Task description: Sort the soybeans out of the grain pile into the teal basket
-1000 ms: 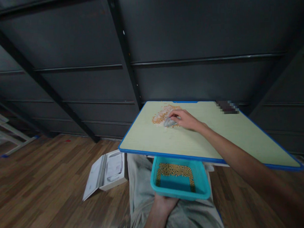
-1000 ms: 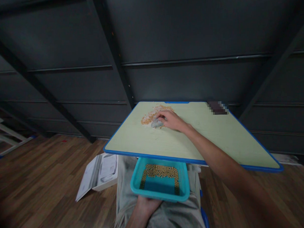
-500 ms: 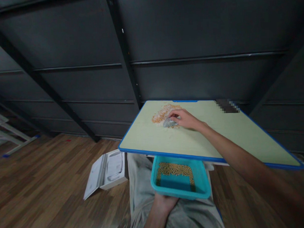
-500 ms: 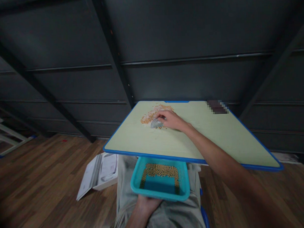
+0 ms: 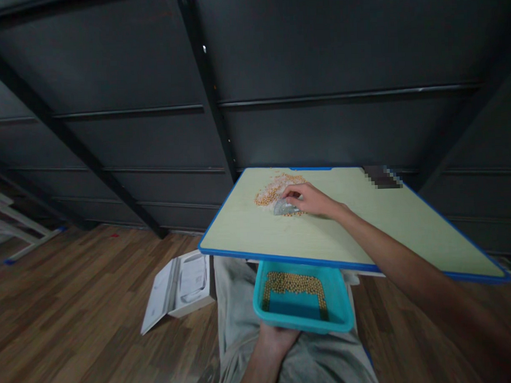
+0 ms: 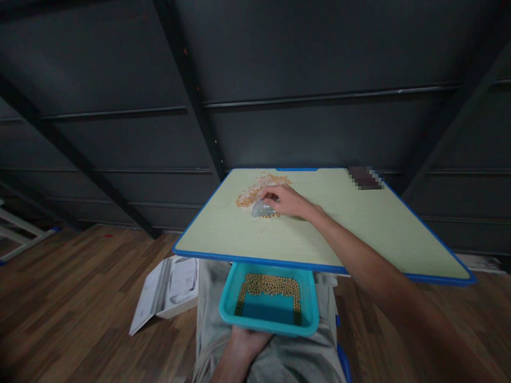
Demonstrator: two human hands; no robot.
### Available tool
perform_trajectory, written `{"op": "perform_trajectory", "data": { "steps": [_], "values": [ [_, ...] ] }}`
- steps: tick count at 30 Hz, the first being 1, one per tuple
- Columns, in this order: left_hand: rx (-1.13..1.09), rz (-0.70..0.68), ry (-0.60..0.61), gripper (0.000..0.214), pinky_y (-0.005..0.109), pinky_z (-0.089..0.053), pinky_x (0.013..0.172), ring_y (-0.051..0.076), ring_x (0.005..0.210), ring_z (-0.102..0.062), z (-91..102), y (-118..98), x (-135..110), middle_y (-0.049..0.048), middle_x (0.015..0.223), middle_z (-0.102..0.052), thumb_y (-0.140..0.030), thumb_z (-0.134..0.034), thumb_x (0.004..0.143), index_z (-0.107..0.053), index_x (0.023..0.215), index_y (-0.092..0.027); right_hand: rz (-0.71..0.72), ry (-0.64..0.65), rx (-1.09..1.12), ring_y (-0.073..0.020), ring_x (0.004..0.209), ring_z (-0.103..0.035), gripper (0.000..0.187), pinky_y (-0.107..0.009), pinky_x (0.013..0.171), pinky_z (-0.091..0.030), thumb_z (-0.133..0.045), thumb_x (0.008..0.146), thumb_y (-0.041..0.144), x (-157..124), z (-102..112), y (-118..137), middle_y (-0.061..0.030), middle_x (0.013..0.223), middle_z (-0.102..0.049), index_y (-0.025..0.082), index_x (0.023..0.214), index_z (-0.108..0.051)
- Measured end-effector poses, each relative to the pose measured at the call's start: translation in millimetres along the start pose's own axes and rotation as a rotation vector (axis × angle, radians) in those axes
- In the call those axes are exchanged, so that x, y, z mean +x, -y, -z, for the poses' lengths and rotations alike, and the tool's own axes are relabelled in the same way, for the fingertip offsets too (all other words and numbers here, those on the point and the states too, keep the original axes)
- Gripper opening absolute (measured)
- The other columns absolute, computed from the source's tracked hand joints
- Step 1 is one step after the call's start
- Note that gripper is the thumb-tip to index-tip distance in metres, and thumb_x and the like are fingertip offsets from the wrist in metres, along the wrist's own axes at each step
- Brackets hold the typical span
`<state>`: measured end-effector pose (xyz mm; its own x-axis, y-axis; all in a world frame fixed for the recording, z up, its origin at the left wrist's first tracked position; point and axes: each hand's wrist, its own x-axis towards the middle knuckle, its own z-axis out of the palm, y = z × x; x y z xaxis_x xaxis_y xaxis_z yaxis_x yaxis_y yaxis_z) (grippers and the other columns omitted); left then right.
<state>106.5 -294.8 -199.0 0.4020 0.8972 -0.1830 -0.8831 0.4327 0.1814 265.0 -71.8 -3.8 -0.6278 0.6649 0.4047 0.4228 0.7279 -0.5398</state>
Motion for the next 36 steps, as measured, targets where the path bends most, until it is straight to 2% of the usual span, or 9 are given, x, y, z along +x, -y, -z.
{"op": "perform_trajectory", "data": {
  "steps": [13, 21, 28, 36],
  "values": [
    [-0.001, 0.024, -0.001, 0.044, 0.05, -0.039, 0.105, 0.025, 0.103, -0.067, -3.0, 1, -2, 0.0062, 0.113, -0.074, -0.038, -0.038, 0.094, -0.047, 0.137, -0.03, -0.003, 0.029, 0.053, -0.0172, 0.082, -0.063, 0.02, -0.031, 0.077, -0.048, -0.056, 0.082, 0.014, 0, 0, 8, -0.0024, 0.09, -0.072, 0.021, 0.095, -0.07],
    [-0.01, 0.02, 0.025, 0.041, 0.052, -0.036, 0.108, 0.025, 0.108, -0.065, 0.6, 0, 0, 0.0065, 0.109, -0.075, -0.036, -0.036, 0.095, -0.055, 0.131, -0.028, 0.005, 0.055, 0.077, -0.0172, 0.08, -0.064, 0.019, -0.031, 0.075, -0.048, -0.056, 0.082, 0.016, -1, 1, 9, -0.0036, 0.088, -0.071, 0.02, 0.095, -0.07],
    [-0.005, 0.03, -0.012, 0.041, 0.051, -0.037, 0.107, 0.026, 0.112, -0.063, 0.0, -1, 1, 0.0066, 0.109, -0.075, -0.037, -0.039, 0.094, -0.055, 0.13, -0.027, -0.016, 0.091, 0.107, -0.0172, 0.078, -0.062, 0.018, -0.031, 0.072, -0.048, -0.056, 0.084, 0.02, -2, 2, 13, -0.0052, 0.089, -0.071, 0.018, 0.097, -0.07],
    [0.005, 0.03, 0.015, 0.043, 0.051, -0.035, 0.11, 0.025, 0.113, -0.063, 9.6, 0, 2, 0.0062, 0.115, -0.073, -0.037, -0.038, 0.094, -0.051, 0.134, -0.027, -0.011, 0.101, 0.124, -0.0155, 0.076, -0.062, 0.014, -0.029, 0.071, -0.048, -0.058, 0.084, 0.017, -2, 2, 21, -0.0042, 0.086, -0.07, 0.018, 0.093, -0.069]
  ]
}}
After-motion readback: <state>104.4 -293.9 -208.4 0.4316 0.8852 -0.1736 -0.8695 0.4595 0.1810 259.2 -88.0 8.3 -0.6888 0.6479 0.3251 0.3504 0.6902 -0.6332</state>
